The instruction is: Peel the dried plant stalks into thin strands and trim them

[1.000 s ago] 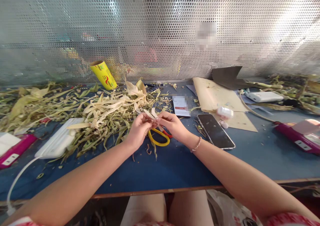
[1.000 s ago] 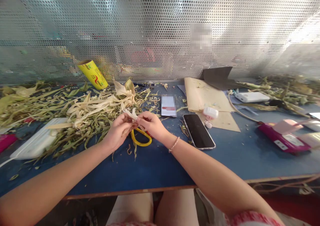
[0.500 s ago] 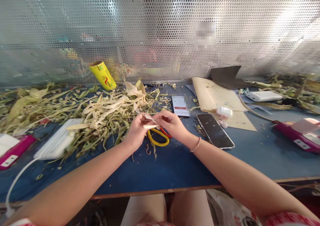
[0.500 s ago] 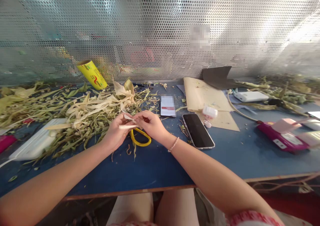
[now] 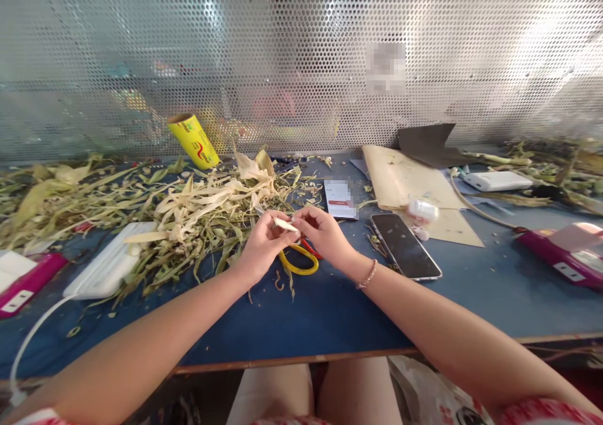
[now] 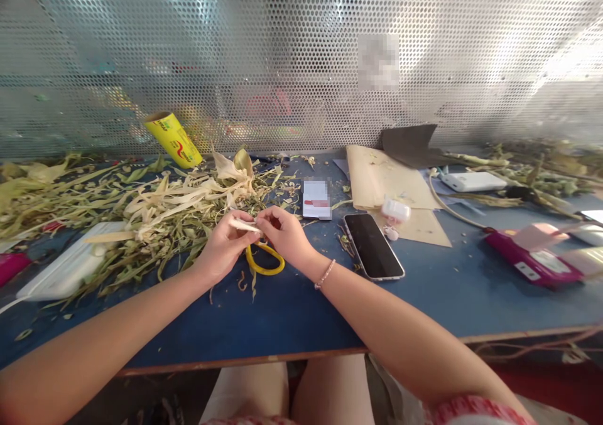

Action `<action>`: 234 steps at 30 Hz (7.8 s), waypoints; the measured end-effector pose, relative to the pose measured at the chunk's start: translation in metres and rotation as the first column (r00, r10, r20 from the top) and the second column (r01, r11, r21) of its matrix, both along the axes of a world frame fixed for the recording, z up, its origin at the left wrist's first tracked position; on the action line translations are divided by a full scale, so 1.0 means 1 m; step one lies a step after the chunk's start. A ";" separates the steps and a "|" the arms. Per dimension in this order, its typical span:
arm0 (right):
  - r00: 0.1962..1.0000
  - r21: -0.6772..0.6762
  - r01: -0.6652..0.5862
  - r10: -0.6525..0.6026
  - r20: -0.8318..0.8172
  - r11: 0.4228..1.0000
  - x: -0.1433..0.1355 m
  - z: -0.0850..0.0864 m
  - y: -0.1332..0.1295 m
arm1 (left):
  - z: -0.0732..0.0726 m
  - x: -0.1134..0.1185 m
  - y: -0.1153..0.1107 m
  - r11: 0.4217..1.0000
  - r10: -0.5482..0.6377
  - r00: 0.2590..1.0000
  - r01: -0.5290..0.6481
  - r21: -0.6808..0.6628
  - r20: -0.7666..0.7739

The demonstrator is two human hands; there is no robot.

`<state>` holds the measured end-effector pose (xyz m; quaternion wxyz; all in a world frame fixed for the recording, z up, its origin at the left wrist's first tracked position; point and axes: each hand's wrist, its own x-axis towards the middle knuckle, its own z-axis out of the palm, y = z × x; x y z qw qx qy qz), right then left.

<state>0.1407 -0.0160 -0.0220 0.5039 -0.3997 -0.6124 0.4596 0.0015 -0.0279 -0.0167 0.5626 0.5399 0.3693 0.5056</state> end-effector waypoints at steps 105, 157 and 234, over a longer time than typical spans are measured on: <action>0.873 0.636 -0.208 -0.152 0.463 0.743 0.011 0.003 -0.004 | 0.003 0.006 -0.002 0.972 0.190 0.974 -0.169 -0.164 0.121; 0.963 0.404 0.106 -0.195 0.186 0.909 0.007 0.002 0.000 | -0.004 0.002 0.000 0.985 0.169 0.986 -0.169 -0.037 -0.014; 0.986 0.253 0.105 -0.133 0.097 0.962 -0.012 -0.001 -0.005 | -0.009 0.008 0.001 0.969 0.245 0.969 -0.243 0.034 -0.046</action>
